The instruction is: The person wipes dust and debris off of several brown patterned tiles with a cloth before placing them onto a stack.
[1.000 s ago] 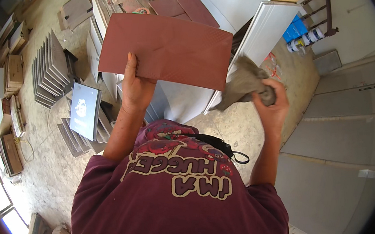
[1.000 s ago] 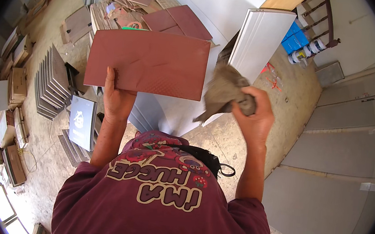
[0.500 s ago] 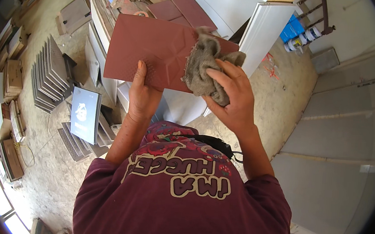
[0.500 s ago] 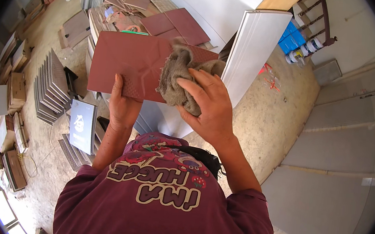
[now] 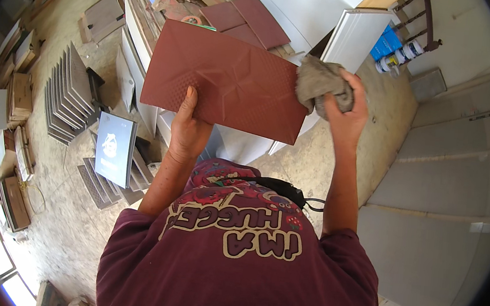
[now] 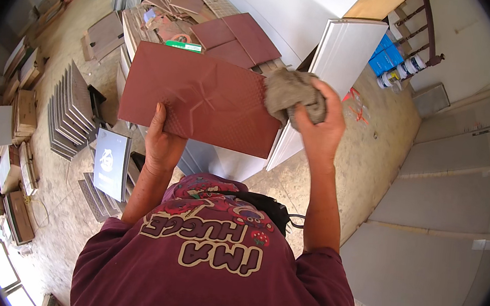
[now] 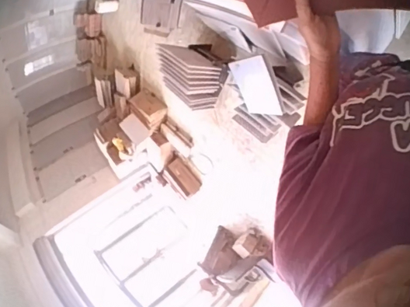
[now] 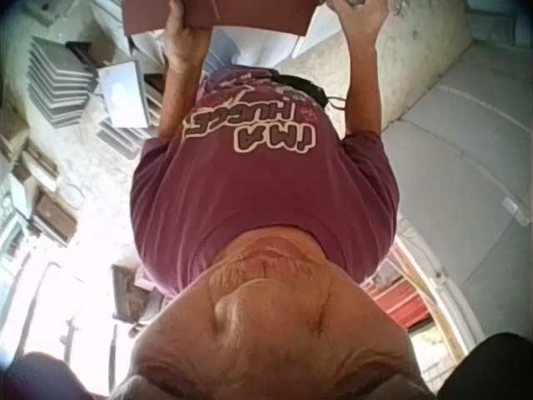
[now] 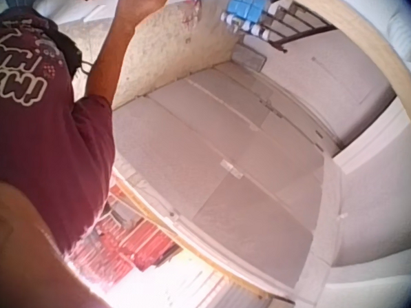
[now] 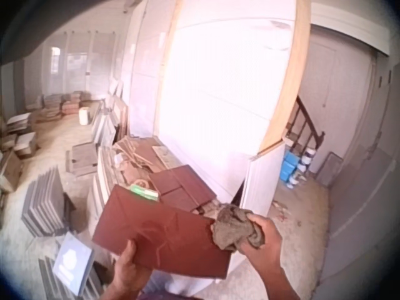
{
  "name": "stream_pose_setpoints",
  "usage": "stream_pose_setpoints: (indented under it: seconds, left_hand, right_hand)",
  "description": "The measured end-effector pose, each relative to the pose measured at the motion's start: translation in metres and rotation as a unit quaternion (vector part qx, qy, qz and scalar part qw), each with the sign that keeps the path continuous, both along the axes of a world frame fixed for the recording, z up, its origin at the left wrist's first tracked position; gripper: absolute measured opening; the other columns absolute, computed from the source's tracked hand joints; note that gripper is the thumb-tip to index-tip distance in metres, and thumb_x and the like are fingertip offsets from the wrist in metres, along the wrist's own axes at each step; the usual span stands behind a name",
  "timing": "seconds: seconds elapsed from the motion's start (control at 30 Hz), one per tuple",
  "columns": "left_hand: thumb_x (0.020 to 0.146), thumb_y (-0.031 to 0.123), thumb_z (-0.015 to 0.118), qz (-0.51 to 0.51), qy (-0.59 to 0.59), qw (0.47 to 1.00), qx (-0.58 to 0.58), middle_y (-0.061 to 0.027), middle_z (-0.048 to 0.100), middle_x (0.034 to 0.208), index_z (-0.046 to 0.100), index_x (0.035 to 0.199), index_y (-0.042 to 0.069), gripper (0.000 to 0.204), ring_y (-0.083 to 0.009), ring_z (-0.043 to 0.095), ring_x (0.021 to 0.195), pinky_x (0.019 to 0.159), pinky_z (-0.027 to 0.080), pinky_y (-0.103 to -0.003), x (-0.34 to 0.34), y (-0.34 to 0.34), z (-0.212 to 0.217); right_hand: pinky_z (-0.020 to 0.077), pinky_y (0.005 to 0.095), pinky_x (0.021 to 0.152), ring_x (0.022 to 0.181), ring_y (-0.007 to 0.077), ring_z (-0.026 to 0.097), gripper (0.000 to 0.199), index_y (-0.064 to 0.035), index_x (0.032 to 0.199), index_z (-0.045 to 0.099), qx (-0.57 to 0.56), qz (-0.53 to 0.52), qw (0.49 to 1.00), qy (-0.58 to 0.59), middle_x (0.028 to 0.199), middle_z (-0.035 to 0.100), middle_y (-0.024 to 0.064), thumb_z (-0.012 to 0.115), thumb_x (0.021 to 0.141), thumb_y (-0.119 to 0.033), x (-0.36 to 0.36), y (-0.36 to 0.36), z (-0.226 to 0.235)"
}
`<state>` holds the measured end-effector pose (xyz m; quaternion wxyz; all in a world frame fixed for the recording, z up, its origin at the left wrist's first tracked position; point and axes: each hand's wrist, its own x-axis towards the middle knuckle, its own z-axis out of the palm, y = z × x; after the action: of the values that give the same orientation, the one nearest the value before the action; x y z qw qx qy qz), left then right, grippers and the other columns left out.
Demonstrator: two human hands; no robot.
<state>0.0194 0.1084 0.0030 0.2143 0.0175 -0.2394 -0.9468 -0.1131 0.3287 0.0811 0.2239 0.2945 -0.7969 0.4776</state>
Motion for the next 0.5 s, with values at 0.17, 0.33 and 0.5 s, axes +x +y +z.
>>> stream_pose_setpoints:
  seconds: [0.17,0.33,0.5]
  left_hand:
    - [0.096,0.034,0.037,-0.01,0.011,1.0,-0.006,-0.0031,0.045,0.132,0.038,0.132,0.01,0.043,-0.0207,0.04,0.123,0.103,0.031,-0.039,0.002,-0.002,0.007]
    - [0.094,0.034,0.045,0.011,-0.004,1.0,0.014,-0.0026,0.047,0.128,0.041,0.129,0.009,0.044,-0.0193,0.043,0.12,0.102,0.032,-0.038,-0.002,-0.002,0.004]
    - [0.093,0.033,0.047,0.0,-0.027,0.999,0.033,-0.0035,0.047,0.128,0.041,0.128,0.008,0.044,-0.0197,0.044,0.119,0.102,0.033,-0.038,-0.006,0.003,0.003]
  right_hand:
    - [0.0433,0.0275,0.089,0.102,0.0153,0.055,0.041,-0.0043,0.112,0.056,-0.107,-0.053,0.992,0.046,0.111,0.058,0.0064,0.061,0.073,0.007,-0.015,0.025,0.022]
    - [0.0433,0.0297,0.091,0.103,0.0168,0.054,0.039,-0.0028,0.119,0.052,-0.214,-0.02,0.969,0.118,0.114,0.057,0.0094,0.062,0.081,-0.003,0.006,0.017,0.068]
    - [0.044,0.0311,0.091,0.104,0.0195,0.054,0.043,-0.0032,0.121,0.048,-0.183,0.024,0.965,0.189,0.119,0.053,0.0115,0.061,0.081,-0.004,0.023,-0.011,0.081]
